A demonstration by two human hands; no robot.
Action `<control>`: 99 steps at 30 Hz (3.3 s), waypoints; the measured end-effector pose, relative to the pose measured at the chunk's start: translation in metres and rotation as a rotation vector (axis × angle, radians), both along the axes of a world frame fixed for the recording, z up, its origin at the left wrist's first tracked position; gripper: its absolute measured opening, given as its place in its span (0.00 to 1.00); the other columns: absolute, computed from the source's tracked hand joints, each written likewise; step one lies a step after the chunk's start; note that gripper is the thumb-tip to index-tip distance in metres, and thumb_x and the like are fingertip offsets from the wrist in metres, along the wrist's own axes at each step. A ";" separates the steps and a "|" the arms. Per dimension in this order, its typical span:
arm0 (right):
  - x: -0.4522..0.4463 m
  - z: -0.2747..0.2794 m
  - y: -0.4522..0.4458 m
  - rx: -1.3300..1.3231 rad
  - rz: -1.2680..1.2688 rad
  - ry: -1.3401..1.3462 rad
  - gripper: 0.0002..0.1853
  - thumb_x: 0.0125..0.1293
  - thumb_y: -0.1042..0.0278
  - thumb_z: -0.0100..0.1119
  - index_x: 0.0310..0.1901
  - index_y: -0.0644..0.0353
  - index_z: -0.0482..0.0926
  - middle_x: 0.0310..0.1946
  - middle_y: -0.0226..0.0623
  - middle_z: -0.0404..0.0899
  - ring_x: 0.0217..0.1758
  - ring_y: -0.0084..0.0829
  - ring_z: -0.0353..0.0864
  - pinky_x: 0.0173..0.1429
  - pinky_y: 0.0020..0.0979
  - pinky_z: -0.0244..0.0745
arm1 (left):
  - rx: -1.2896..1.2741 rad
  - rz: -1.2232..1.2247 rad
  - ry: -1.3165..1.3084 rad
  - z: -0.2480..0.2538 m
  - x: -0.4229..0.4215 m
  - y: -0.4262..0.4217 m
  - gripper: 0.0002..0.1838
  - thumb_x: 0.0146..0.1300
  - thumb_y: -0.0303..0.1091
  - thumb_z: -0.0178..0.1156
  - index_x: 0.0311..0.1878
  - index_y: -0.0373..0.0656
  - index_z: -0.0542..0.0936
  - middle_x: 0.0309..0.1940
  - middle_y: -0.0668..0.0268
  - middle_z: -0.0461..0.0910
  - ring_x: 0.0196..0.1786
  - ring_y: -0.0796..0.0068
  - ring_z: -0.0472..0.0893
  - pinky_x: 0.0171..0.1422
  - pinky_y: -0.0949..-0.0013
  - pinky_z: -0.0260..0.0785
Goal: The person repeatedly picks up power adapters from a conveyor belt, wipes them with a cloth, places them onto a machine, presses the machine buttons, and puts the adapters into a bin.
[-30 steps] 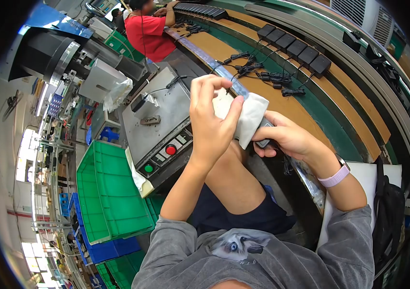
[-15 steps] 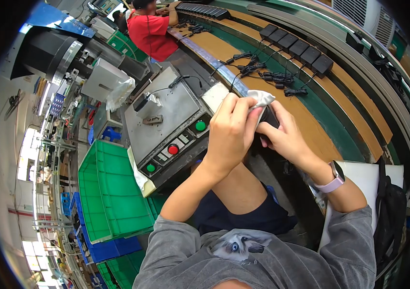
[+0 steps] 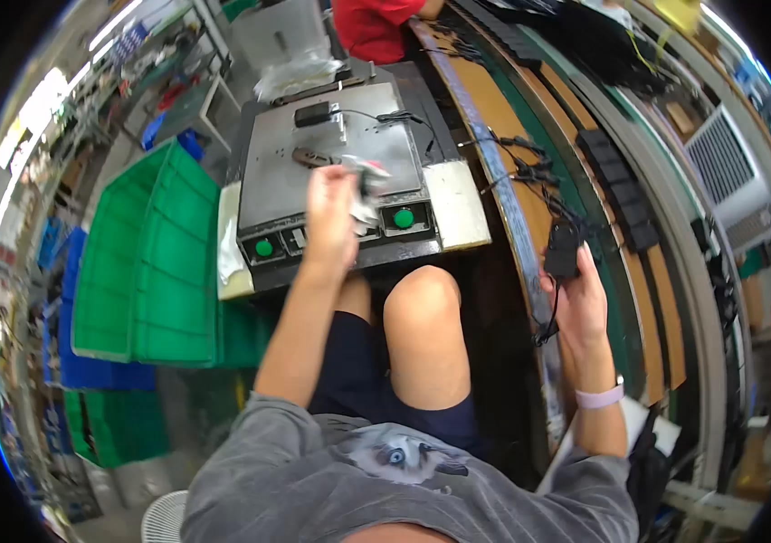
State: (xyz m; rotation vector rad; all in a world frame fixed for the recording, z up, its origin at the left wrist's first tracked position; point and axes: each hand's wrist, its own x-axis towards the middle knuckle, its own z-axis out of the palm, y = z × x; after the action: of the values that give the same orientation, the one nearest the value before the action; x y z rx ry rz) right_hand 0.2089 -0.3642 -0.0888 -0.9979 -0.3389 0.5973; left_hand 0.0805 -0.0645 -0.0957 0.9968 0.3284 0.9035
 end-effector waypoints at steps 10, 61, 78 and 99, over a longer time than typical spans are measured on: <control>0.040 0.054 0.032 -0.188 -0.025 -0.608 0.28 0.72 0.65 0.55 0.70 0.62 0.62 0.58 0.39 0.72 0.58 0.32 0.74 0.59 0.33 0.69 | 1.040 0.279 0.560 -0.020 0.024 0.269 0.37 0.47 0.43 0.76 0.60 0.37 0.75 0.51 0.62 0.82 0.63 0.60 0.75 0.69 0.63 0.63; -0.069 0.034 0.259 -0.066 0.591 -0.062 0.14 0.61 0.80 0.60 0.49 0.73 0.75 0.46 0.49 0.83 0.46 0.37 0.86 0.58 0.41 0.84 | 0.014 0.076 -0.059 0.031 -0.060 0.073 0.12 0.71 0.38 0.54 0.40 0.41 0.81 0.37 0.68 0.82 0.36 0.79 0.76 0.43 0.74 0.69; 0.012 0.035 0.207 0.553 0.664 0.701 0.19 0.65 0.77 0.59 0.56 0.74 0.71 0.59 0.63 0.65 0.67 0.54 0.65 0.67 0.45 0.77 | 0.257 -0.094 -0.127 0.076 0.028 0.048 0.20 0.77 0.45 0.46 0.55 0.42 0.82 0.43 0.67 0.82 0.48 0.78 0.79 0.54 0.71 0.71; 0.302 0.039 -0.182 -1.812 -0.943 -1.215 0.32 0.60 0.43 0.67 0.54 0.63 0.75 0.47 0.58 0.79 0.52 0.60 0.78 0.56 0.53 0.72 | -0.356 -0.088 0.402 -0.137 -0.179 -0.016 0.15 0.77 0.44 0.48 0.41 0.44 0.77 0.36 0.70 0.77 0.36 0.81 0.77 0.41 0.73 0.70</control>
State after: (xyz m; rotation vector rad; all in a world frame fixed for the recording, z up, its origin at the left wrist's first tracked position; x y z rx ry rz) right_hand 0.5105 -0.5466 -0.0495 -2.9739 -0.2451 -0.9652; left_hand -0.0982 -0.0809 -0.2323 0.8475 0.7523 0.5336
